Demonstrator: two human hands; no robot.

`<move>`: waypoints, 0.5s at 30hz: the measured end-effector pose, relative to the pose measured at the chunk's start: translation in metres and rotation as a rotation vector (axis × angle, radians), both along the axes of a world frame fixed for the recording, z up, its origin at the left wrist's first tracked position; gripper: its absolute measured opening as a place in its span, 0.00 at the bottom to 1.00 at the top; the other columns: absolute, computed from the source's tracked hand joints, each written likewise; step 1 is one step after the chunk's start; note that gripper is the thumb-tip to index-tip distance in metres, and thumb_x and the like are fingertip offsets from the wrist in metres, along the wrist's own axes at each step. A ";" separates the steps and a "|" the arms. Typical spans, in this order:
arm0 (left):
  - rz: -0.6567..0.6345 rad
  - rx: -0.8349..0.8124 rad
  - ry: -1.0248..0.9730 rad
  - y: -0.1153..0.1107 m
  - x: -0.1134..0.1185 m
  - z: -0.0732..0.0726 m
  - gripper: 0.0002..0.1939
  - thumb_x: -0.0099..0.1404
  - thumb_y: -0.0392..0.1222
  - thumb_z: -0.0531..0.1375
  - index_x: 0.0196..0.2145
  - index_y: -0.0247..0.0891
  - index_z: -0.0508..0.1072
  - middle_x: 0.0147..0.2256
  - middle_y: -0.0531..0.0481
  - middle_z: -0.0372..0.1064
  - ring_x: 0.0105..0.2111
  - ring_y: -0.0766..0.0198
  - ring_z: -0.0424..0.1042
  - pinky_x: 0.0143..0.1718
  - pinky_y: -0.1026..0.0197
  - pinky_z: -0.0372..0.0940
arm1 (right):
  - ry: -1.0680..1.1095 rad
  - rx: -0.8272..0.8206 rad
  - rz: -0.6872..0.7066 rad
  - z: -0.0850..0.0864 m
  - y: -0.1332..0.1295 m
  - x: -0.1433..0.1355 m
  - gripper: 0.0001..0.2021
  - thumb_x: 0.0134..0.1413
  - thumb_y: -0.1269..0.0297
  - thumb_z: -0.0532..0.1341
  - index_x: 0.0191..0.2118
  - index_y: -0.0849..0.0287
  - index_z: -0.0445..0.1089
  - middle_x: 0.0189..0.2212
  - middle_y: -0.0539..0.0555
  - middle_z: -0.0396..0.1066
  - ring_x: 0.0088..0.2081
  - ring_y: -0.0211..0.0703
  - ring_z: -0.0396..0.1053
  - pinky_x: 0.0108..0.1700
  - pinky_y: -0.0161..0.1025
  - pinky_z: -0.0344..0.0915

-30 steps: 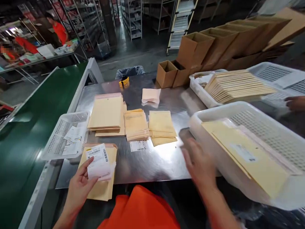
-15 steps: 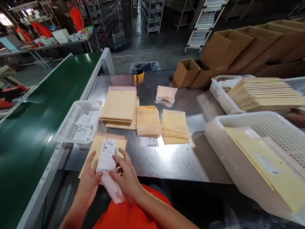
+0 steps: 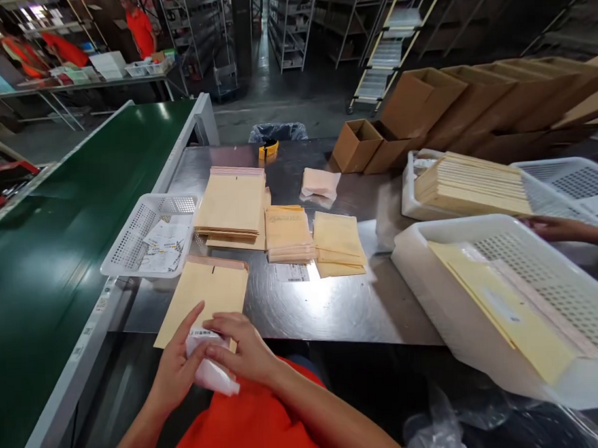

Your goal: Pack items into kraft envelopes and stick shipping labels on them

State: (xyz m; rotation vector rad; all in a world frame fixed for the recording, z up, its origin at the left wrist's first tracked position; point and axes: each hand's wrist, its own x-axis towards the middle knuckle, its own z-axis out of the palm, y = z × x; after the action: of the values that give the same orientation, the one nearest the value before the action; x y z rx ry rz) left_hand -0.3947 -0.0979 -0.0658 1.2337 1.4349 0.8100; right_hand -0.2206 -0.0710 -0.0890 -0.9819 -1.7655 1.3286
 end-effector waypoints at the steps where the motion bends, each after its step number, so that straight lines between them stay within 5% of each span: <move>1: -0.040 0.005 -0.012 0.000 -0.003 0.002 0.30 0.64 0.50 0.56 0.63 0.46 0.58 0.61 0.47 0.63 0.52 0.56 0.71 0.52 0.57 0.66 | 0.046 -0.098 0.038 0.000 0.000 -0.002 0.21 0.55 0.50 0.62 0.51 0.56 0.72 0.47 0.57 0.75 0.51 0.50 0.69 0.53 0.47 0.65; 7: -0.182 -0.214 -0.163 -0.005 -0.026 0.007 0.42 0.61 0.50 0.59 0.67 0.43 0.44 0.43 0.43 0.77 0.30 0.60 0.75 0.33 0.57 0.72 | 0.160 -0.441 0.130 -0.003 -0.001 -0.012 0.20 0.54 0.49 0.62 0.45 0.59 0.76 0.34 0.52 0.77 0.33 0.38 0.70 0.35 0.35 0.65; 10: -0.188 -0.217 -0.099 -0.009 -0.035 0.008 0.39 0.60 0.46 0.59 0.66 0.45 0.50 0.55 0.42 0.69 0.42 0.55 0.75 0.45 0.53 0.71 | 0.207 -0.550 0.281 -0.008 0.001 -0.022 0.20 0.55 0.48 0.61 0.43 0.60 0.77 0.28 0.49 0.75 0.28 0.34 0.66 0.32 0.33 0.62; 12: -0.235 -0.177 -0.029 -0.012 -0.045 0.007 0.37 0.60 0.42 0.58 0.65 0.47 0.52 0.63 0.47 0.58 0.57 0.53 0.65 0.59 0.49 0.61 | 0.238 -0.645 0.341 -0.017 0.008 -0.028 0.20 0.53 0.47 0.62 0.34 0.62 0.78 0.24 0.49 0.72 0.25 0.33 0.64 0.30 0.32 0.62; 15: -0.291 -0.194 0.004 -0.023 -0.077 -0.004 0.36 0.59 0.37 0.57 0.64 0.49 0.55 0.66 0.52 0.52 0.65 0.55 0.52 0.65 0.48 0.48 | 0.225 -0.750 0.204 -0.039 0.032 -0.031 0.22 0.45 0.44 0.66 0.23 0.63 0.74 0.18 0.50 0.70 0.20 0.34 0.63 0.23 0.32 0.63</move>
State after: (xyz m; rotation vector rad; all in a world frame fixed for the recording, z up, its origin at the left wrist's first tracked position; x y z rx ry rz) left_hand -0.4718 -0.1213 -0.0694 1.2571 1.2663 0.4598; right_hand -0.2512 -0.0389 -0.1280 -0.9850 -1.2214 2.2186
